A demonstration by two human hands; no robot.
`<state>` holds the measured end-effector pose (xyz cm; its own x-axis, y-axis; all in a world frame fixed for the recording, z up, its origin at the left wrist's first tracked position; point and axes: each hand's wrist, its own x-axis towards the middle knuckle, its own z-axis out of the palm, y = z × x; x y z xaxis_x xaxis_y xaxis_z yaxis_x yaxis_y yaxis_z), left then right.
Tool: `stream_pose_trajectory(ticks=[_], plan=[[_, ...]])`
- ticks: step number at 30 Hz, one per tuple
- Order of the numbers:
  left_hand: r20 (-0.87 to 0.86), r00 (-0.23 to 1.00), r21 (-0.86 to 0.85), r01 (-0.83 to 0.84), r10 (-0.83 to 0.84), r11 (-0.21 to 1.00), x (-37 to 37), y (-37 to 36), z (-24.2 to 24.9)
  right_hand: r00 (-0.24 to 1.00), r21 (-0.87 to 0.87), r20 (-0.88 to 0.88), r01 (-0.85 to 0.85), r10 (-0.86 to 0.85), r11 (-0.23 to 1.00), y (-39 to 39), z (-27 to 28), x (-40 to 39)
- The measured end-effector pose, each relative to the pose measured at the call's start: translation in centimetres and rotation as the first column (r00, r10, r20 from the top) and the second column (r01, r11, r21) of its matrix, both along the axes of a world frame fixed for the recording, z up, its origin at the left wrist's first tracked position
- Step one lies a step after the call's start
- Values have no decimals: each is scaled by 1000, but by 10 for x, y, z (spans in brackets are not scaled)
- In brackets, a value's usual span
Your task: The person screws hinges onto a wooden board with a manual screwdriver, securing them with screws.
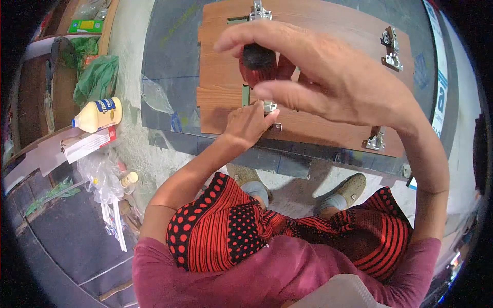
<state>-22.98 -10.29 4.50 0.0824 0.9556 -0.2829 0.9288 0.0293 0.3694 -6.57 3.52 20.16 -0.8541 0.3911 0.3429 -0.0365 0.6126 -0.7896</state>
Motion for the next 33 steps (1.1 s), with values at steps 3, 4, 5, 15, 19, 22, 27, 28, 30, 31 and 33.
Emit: stream_pose_trajectory(ticks=[3, 4, 5, 15, 19, 22, 27, 28, 30, 31, 33], plan=[[-62, 998, -134, -31, 23, 991, 8, 8, 19, 996, 28, -67, -59, 60, 998, 4, 1, -3], [-92, 993, -199, -87, 69, 976, 11, 11, 28, 997, 96, 78, -1, -6, 995, 3, 14, -1], [-94, 993, -200, -84, 66, 976, 13, 12, 33, 973, 169, 215, 47, -84, 985, 3, 21, 1], [76, 996, -17, 48, -46, 999, -1, -2, 12, 988, 10, -9, -155, 155, 988, 4, 4, 0], [27, 1000, -131, 19, -15, 991, 0, 2, 8, 985, -40, 166, -32, 38, 999, 1, 13, 1], [44, 999, 52, 24, -27, 998, -1, -3, -5, 995, -43, 49, -81, 83, 996, 1, -4, -4], [132, 991, 34, 8, -13, 999, 1, 5, 18, 978, -60, 132, -152, 158, 987, 3, 10, -1], [37, 999, -225, -29, 39, 974, 3, 9, 24, 986, -107, 134, -85, 99, 991, 2, 10, -1], [33, 998, -174, -44, 51, 984, 4, 7, 18, 989, -152, 139, -20, 41, 988, 2, 5, -2], [29, 997, -124, -60, 64, 990, 4, 6, 16, 996, -75, 56, -63, 67, 995, 2, -4, -5], [40, 999, -145, -3, 9, 989, -1, 4, 15, 995, 3, -27, -100, 100, 995, 2, -4, -5]])
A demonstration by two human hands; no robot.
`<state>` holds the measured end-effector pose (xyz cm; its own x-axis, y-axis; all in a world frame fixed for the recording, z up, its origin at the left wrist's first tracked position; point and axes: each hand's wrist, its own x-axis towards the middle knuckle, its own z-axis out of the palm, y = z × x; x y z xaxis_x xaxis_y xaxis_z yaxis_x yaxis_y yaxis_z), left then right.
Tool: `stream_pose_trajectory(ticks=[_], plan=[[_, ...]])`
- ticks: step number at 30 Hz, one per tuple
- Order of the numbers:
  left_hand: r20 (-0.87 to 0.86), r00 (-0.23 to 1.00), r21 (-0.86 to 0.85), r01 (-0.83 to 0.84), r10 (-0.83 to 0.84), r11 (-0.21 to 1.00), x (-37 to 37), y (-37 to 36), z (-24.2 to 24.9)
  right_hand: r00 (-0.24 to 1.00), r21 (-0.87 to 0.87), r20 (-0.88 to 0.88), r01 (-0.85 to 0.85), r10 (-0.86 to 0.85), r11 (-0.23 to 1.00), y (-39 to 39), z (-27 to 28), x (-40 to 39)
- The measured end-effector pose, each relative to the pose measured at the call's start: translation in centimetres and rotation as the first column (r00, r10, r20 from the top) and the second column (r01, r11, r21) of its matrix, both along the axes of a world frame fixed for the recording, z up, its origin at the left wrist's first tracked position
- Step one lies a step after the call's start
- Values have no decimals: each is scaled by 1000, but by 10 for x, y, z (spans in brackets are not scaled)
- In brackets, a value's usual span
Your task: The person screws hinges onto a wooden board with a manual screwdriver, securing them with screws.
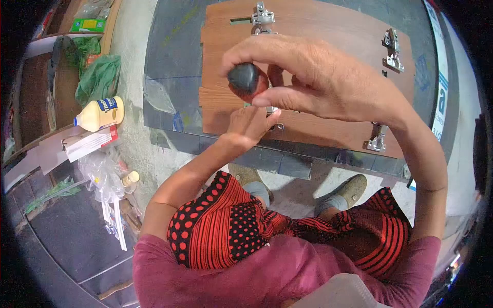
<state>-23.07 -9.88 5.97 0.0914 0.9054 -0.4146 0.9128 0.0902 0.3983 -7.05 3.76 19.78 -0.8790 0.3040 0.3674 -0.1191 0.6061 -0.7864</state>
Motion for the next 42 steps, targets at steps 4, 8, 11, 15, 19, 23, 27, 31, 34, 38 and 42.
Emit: stream_pose_trajectory(ticks=[4, 8, 11, 15, 19, 23, 27, 31, 34, 38, 42], plan=[[-51, 999, 117, 14, -8, 993, 5, -2, -3, 987, -16, 154, 44, -41, 999, 1, 7, 4], [93, 996, 88, 1, -9, 996, 4, -6, 33, 992, -70, 116, -41, 49, 997, -1, -1, 5], [184, 983, 164, -42, 11, 986, 3, -5, 29, 965, -50, 218, -140, 148, 989, 4, 3, 4], [243, 970, 156, -32, -7, 987, 0, -7, 18, 982, 105, 164, 79, -95, 991, 1, -3, 5], [77, 989, 111, 114, -123, 987, 0, -6, 27, 982, -56, 171, -75, 83, 996, 1, -2, 4], [209, 978, 207, -22, -22, 978, -2, -9, 1, 964, -27, 264, 41, -32, 999, 2, 3, 4], [-31, 999, 11, -43, 43, 999, 5, 4, 1, 989, -195, 141, 70, -43, 978, -2, -6, 1], [4, 998, 117, -55, 55, 992, 6, 1, 2, 970, -73, 215, 135, -117, 988, -4, 8, 6], [-122, 985, -61, -130, 121, 990, 15, 9, 21, 954, -91, 161, 271, -254, 958, -4, 42, 15], [-58, 993, -34, -100, 98, 994, 12, 8, 16, 928, -35, 258, 288, -270, 957, -14, 67, 23], [-94, 994, -111, -71, 61, 991, 12, 10, 18, 935, 28, 189, 300, -300, 953, -11, 14, 21]])
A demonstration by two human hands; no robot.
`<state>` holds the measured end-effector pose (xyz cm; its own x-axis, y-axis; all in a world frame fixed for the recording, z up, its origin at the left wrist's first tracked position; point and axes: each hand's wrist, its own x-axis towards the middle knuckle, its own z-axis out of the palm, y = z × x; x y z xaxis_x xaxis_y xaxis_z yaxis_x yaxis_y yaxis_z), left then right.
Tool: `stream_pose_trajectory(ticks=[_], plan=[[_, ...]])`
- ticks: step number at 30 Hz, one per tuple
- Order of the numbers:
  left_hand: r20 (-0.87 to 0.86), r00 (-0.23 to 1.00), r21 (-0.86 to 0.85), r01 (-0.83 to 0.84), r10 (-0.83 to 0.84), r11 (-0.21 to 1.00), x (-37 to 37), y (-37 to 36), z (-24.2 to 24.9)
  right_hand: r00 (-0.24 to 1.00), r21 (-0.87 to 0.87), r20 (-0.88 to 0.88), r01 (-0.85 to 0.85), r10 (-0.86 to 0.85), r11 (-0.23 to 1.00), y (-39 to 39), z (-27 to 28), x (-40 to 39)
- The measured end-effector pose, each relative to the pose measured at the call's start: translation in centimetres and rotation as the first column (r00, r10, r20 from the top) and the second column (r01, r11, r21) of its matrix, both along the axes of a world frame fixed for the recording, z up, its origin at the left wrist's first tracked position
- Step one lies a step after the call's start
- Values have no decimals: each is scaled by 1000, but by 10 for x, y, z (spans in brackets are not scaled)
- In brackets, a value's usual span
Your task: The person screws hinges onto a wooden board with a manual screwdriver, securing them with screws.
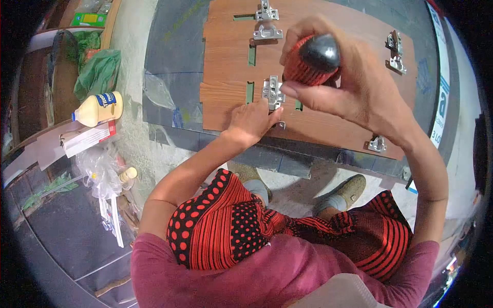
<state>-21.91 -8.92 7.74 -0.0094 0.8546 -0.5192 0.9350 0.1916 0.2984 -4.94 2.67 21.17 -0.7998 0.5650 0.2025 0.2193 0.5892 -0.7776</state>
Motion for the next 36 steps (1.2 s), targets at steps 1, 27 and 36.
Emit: stream_pose_trajectory(ticks=[1, 27, 36], plan=[[-13, 999, -13, 32, -32, 999, -1, 0, -3, 1000, -1, 0, -1, 1, 1000, -2, -6, 2], [174, 985, 113, -41, 21, 993, -9, -10, -23, 997, -18, 49, -60, 61, 998, -9, -1, 7], [115, 993, 75, 28, -37, 997, -8, -7, -7, 984, -52, 105, -137, 142, 989, -9, 5, 17]])
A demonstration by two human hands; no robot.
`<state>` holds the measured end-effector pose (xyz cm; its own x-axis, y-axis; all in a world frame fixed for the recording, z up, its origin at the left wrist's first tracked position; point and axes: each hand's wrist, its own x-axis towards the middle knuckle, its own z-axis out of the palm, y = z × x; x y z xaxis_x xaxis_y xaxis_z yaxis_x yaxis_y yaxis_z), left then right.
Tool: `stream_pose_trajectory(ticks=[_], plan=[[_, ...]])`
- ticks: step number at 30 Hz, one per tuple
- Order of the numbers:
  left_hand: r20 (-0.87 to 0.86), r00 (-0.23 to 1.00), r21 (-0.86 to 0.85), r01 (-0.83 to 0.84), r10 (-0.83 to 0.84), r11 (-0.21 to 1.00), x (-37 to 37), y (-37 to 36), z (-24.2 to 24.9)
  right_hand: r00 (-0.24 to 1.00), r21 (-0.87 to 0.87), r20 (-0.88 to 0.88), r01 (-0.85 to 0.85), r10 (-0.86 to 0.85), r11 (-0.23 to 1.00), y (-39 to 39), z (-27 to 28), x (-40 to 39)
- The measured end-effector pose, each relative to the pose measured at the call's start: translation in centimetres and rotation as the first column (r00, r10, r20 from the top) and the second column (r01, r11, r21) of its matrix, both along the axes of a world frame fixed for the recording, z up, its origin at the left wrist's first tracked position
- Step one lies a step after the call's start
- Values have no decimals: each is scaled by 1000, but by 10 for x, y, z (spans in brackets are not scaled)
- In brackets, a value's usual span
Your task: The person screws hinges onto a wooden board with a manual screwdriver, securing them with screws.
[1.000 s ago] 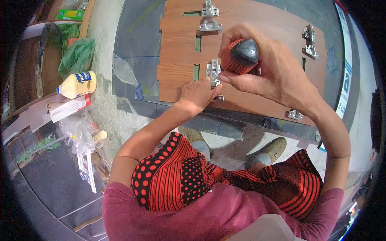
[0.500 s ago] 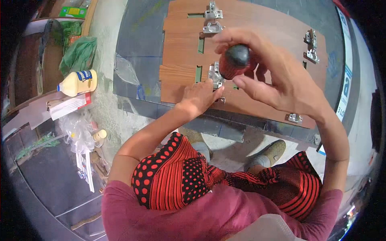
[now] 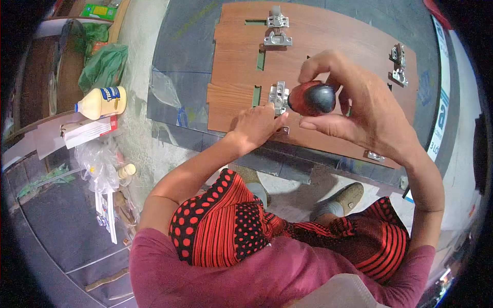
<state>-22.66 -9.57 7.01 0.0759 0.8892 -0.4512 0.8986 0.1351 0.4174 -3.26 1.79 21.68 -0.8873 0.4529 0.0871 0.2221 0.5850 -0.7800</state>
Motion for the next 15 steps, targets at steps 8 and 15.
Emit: stream_pose_trajectory(ticks=[8, 15], plan=[[-49, 996, -77, -85, 81, 993, 6, 7, 15, 998, -42, -61, 3, -6, 999, 2, 6, 4], [-6, 997, -100, -80, 80, 992, 5, 7, 17, 999, -216, -7, 44, -47, 975, 2, 6, 7]])
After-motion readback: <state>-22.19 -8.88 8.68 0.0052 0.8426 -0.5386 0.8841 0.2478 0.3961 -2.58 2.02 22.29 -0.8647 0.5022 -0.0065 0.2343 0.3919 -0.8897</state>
